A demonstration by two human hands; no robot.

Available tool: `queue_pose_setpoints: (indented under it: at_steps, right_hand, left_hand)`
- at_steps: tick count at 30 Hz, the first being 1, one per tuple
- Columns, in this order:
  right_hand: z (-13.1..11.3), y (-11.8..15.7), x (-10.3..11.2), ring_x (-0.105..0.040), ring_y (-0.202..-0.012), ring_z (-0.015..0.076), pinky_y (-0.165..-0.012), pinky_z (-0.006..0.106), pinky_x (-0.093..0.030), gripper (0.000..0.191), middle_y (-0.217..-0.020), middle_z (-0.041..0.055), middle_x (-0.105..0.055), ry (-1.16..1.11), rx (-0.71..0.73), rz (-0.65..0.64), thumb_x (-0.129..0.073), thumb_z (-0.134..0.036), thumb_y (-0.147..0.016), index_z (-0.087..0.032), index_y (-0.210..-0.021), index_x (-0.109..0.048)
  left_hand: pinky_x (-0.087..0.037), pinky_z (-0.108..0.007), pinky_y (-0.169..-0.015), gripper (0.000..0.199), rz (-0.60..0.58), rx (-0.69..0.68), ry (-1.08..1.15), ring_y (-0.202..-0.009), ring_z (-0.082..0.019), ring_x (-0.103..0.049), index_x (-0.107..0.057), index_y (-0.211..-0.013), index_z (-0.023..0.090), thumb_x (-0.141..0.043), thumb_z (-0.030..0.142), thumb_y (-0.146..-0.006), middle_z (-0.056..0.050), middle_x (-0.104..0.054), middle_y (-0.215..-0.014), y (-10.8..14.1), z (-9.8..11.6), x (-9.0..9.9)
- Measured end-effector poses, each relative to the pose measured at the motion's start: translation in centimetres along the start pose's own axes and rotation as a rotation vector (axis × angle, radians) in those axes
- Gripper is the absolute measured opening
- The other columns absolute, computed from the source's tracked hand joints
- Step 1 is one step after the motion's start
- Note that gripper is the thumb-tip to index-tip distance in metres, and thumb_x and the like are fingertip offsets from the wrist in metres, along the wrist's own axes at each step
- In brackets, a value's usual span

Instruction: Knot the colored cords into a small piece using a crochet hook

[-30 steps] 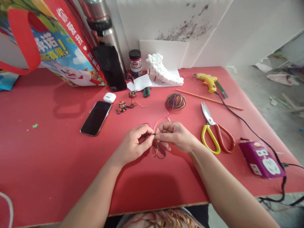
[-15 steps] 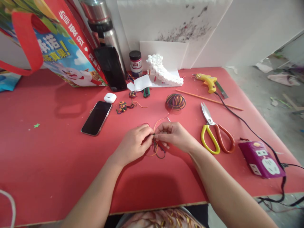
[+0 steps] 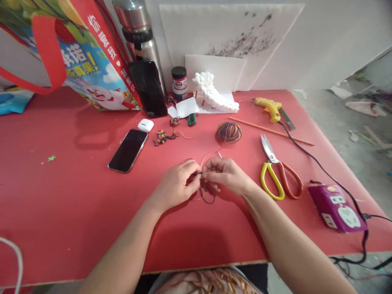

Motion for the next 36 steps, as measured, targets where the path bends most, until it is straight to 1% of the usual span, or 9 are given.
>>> queue_pose_setpoints:
  at_steps: [4,7,10,15,17,21,25,30,36]
  right_hand:
    - [-1.2,0.5,-0.3,-0.047,-0.055,0.0113,-0.053,0.024,-0.037,0.008,-0.061,-0.0032,-0.054,0.441,0.227,0.195,-0.063,-0.023,-0.078,-0.021,-0.074,-0.057]
    - [-2.3,1.1,-0.8,-0.048,-0.063,0.0137,-0.06,0.027,-0.037,0.009,-0.069,0.0011,-0.057,0.663,0.361,0.325,-0.059,-0.019,-0.079,-0.021,-0.072,-0.055]
    - [-1.7,0.9,-0.6,-0.049,-0.059,0.0131,-0.057,0.026,-0.039,0.007,-0.064,-0.0012,-0.055,0.414,0.261,0.336,-0.062,-0.023,-0.078,-0.021,-0.074,-0.056]
    - [-0.1,0.1,-1.4,-0.047,-0.044,0.0074,-0.042,0.022,-0.037,0.018,-0.064,-0.0029,-0.061,-0.351,0.014,0.087,-0.074,-0.03,-0.073,-0.018,-0.076,-0.06]
    - [-0.2,0.1,-1.4,-0.047,-0.042,0.006,-0.04,0.02,-0.035,0.022,-0.063,-0.0025,-0.063,-0.424,-0.01,0.05,-0.08,-0.029,-0.071,-0.017,-0.075,-0.062]
    - [-0.3,0.1,-1.0,-0.046,-0.039,0.0056,-0.039,0.019,-0.035,0.022,-0.054,-0.0055,-0.058,-0.346,-0.018,0.084,-0.082,-0.026,-0.069,-0.016,-0.074,-0.063]
    - [-0.2,0.0,-0.9,-0.047,-0.039,0.006,-0.038,0.019,-0.037,0.019,-0.053,-0.0054,-0.058,-0.334,-0.013,0.116,-0.08,-0.023,-0.067,-0.016,-0.073,-0.064]
    - [-0.3,-0.1,-1.9,-0.051,-0.041,0.0067,-0.04,0.02,-0.04,0.018,-0.06,-0.0039,-0.062,-0.49,0.008,0.073,-0.079,-0.023,-0.07,-0.016,-0.074,-0.063]
    - [-0.5,0.1,-2.5,-0.048,-0.043,0.0062,-0.041,0.02,-0.042,0.024,-0.061,-0.0052,-0.06,-0.574,0.036,0.071,-0.084,-0.026,-0.073,-0.017,-0.075,-0.062]
  left_hand:
    - [-0.033,-0.03,-0.063,0.019,0.02,0.112,-0.046,-0.066,-0.016,-0.044,-0.039,-0.076,0.024,-0.05,0.015,-0.088,0.002,-0.048,-0.073,-0.2,-0.6,-0.3]
    - [-0.031,-0.031,-0.063,0.016,0.101,0.187,-0.042,-0.065,-0.016,-0.044,-0.042,-0.075,0.023,-0.051,0.016,-0.086,0.001,-0.05,-0.072,-0.3,-0.8,-0.2]
    - [-0.036,-0.03,-0.065,0.012,0.142,0.249,0.239,-0.066,-0.015,-0.046,-0.048,-0.076,0.022,-0.055,0.022,-0.086,0.002,-0.05,-0.071,-0.2,-1.2,-0.5]
    - [-0.045,-0.029,-0.067,0.017,0.098,0.379,1.018,-0.064,-0.014,-0.055,-0.054,-0.079,0.02,-0.065,0.033,-0.084,0.002,-0.058,-0.074,0.0,-2.0,-2.4]
    - [-0.044,-0.027,-0.067,0.02,0.081,0.372,1.058,-0.066,-0.012,-0.055,-0.057,-0.079,0.019,-0.071,0.032,-0.083,0.002,-0.058,-0.075,0.0,-2.1,-2.3]
    - [-0.046,-0.026,-0.068,0.029,0.018,0.309,0.914,-0.067,-0.011,-0.053,-0.059,-0.078,0.017,-0.073,0.04,-0.09,0.002,-0.057,-0.073,-0.2,-1.7,-1.4]
    - [-0.049,-0.026,-0.069,0.034,0.052,0.274,0.825,-0.067,-0.012,-0.057,-0.062,-0.078,0.016,-0.073,0.046,-0.092,0.0,-0.061,-0.074,-0.2,-1.5,-1.0]
    - [-0.058,-0.03,-0.063,0.036,0.149,0.282,1.085,-0.06,-0.014,-0.065,-0.06,-0.076,0.018,-0.078,0.046,-0.088,0.001,-0.063,-0.073,0.0,-1.4,-2.0]
    - [-0.06,-0.032,-0.055,0.037,0.135,0.372,1.284,-0.05,-0.015,-0.066,-0.059,-0.076,0.018,-0.084,0.045,-0.081,0.002,-0.067,-0.067,-0.3,-1.4,-2.7]
Point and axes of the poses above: each hand's wrist, its own y-axis away from the middle knuckle, its own x-axis out of the back of the hand, z = x × y, the point moved 6 cm from there along -y, towards the middle knuckle
